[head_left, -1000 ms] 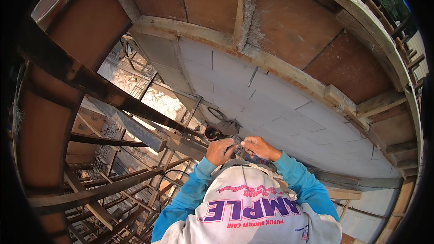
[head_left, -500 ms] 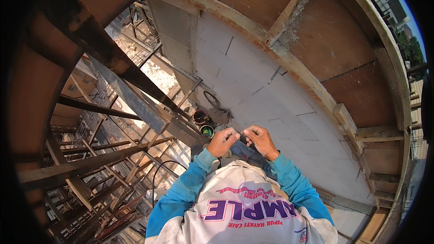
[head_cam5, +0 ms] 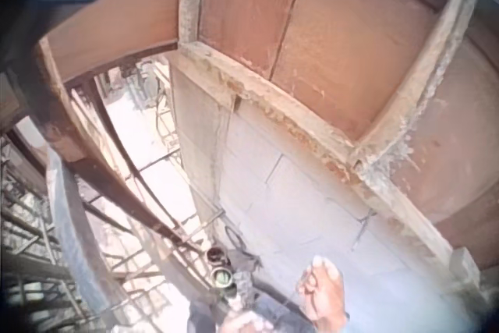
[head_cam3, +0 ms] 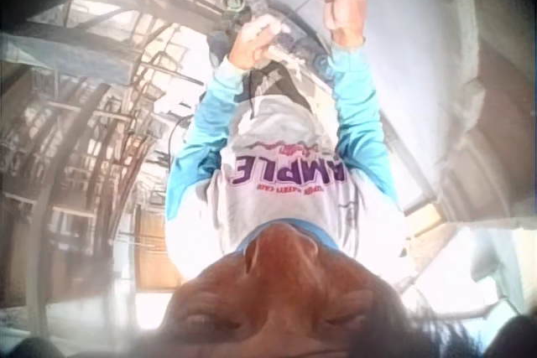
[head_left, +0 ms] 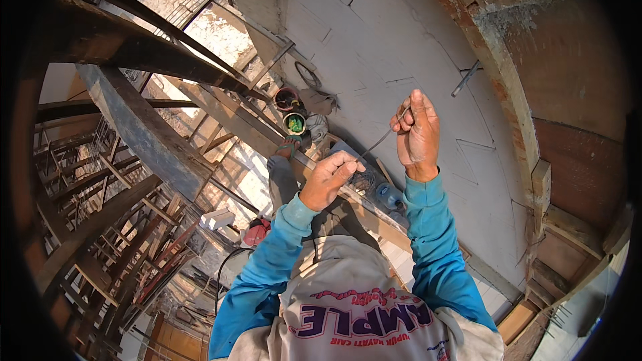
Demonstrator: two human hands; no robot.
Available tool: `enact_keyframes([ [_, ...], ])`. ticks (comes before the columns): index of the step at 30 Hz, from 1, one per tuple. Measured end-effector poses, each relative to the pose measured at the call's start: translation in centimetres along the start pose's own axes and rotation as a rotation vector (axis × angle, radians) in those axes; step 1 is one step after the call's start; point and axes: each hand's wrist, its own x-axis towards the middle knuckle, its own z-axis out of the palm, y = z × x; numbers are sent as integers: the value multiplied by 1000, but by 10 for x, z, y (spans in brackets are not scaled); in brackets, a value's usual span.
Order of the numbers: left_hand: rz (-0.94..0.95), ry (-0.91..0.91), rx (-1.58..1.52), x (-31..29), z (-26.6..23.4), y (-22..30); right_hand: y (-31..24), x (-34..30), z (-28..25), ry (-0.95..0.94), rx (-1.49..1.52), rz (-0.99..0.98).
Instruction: The person stands on a wooden framework at a construction site, using an axe to hammer nails and then cutting and twisting pieces of wire by hand to secure rebar components.
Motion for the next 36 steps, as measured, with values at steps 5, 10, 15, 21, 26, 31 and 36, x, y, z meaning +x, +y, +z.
enact_keyframes([
  [5,188,95,251,32,-16,-22,19,35,13,106,76,-94],
  [10,208,186,222,91,-18,-37,41,65,-10,20,299,-217],
  [15,576,267,384,149,-8,-48,47,82,0,154,-187,-307],
  [21,461,64,212,172,9,-45,26,114,-6,90,-240,-566],
  [26,562,62,216,183,1,-82,5,139,-13,62,-220,-707],
  [31,572,40,174,176,-5,-101,-1,152,-28,72,-141,-731],
  [36,563,30,119,174,6,-84,-12,162,-31,117,-122,-732],
])
